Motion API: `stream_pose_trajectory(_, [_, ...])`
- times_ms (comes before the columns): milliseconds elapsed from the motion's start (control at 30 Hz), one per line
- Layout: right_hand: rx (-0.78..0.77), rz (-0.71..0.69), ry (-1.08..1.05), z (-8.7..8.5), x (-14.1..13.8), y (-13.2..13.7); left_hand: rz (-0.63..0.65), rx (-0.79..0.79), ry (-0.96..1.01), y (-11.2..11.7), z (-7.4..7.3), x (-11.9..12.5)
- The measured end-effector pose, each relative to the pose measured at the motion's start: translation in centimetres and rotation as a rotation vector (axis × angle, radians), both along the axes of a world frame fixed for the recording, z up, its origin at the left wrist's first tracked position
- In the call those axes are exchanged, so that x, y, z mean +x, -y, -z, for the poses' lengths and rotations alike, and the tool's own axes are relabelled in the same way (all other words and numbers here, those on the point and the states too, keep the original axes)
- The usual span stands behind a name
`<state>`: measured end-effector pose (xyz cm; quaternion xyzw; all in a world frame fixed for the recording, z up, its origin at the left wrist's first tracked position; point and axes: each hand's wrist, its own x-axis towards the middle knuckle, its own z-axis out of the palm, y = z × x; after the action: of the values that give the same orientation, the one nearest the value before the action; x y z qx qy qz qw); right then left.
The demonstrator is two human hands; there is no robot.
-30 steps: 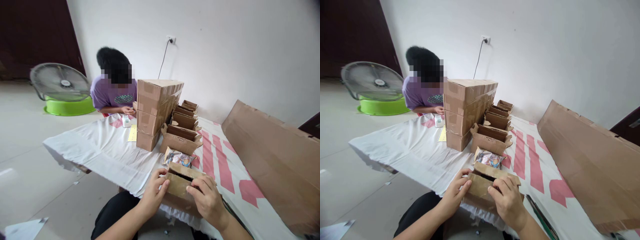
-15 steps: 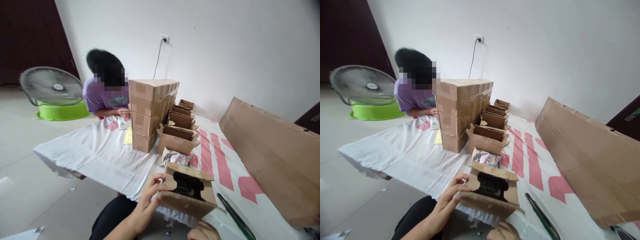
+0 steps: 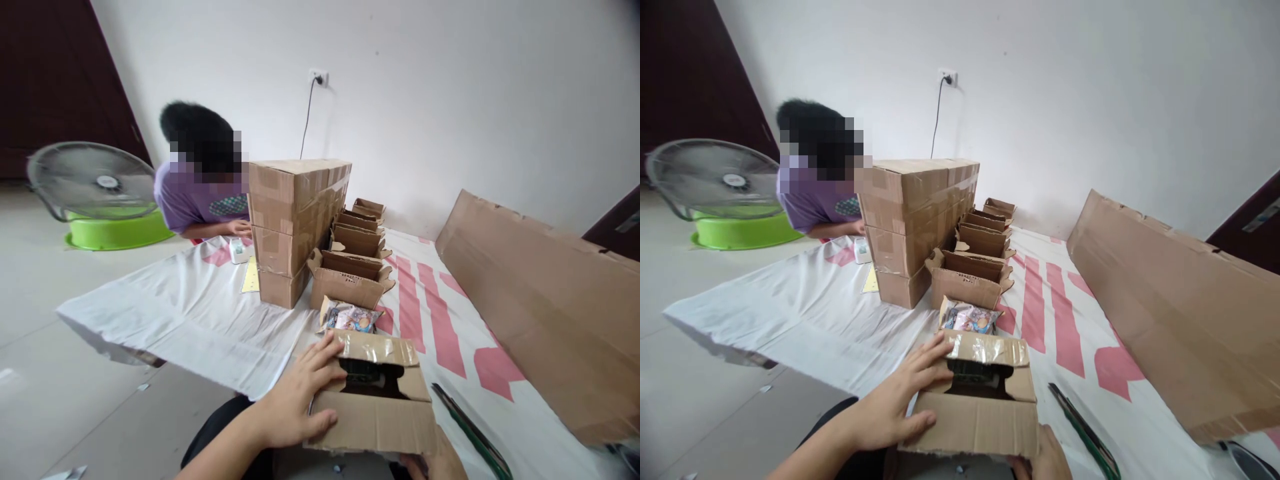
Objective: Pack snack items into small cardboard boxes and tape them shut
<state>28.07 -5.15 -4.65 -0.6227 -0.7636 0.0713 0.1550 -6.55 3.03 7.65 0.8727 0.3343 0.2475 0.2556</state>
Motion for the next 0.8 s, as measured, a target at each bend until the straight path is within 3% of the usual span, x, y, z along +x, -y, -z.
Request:
stream_pose_trajectory(233, [-0.003, -0.025, -0.226, -2.6, 1.7, -1.3, -0.012, -0.035, -0.043, 0.1, 1.1, 0.0])
stream_pose_trajectory(400, [0.267, 0.232, -0.364, -7.3, 2.8, -3.7, -0.015, -0.070, 0.013, 0.2, 0.9, 0.3])
stream_pose_trajectory(467, [0.319, 0.275, -0.419, -9.9, 1.6, -4.9, -0.021, -0.085, 0.018, 0.2, 0.8, 0.5])
stream_pose_trajectory(500, [0.305, 0.233, -0.442, -11.1, 0.5, -5.4, -0.024, -0.090, 0.017, 0.3, 0.7, 0.5])
stream_pose_trajectory(600, [0.181, -0.027, -0.432, -13.8, -3.5, -7.2, -0.035, -0.096, 0.010, 0.4, 0.6, 0.5])
stream_pose_trajectory(700, [0.100, -0.165, -0.328, -14.7, -7.2, -8.6, -0.043, -0.102, -0.002, 0.4, 0.4, 0.6])
stream_pose_trajectory(800, [0.104, -0.123, -0.180, -14.2, -9.3, -9.4, -0.049, -0.110, -0.020, 0.4, 0.3, 0.6])
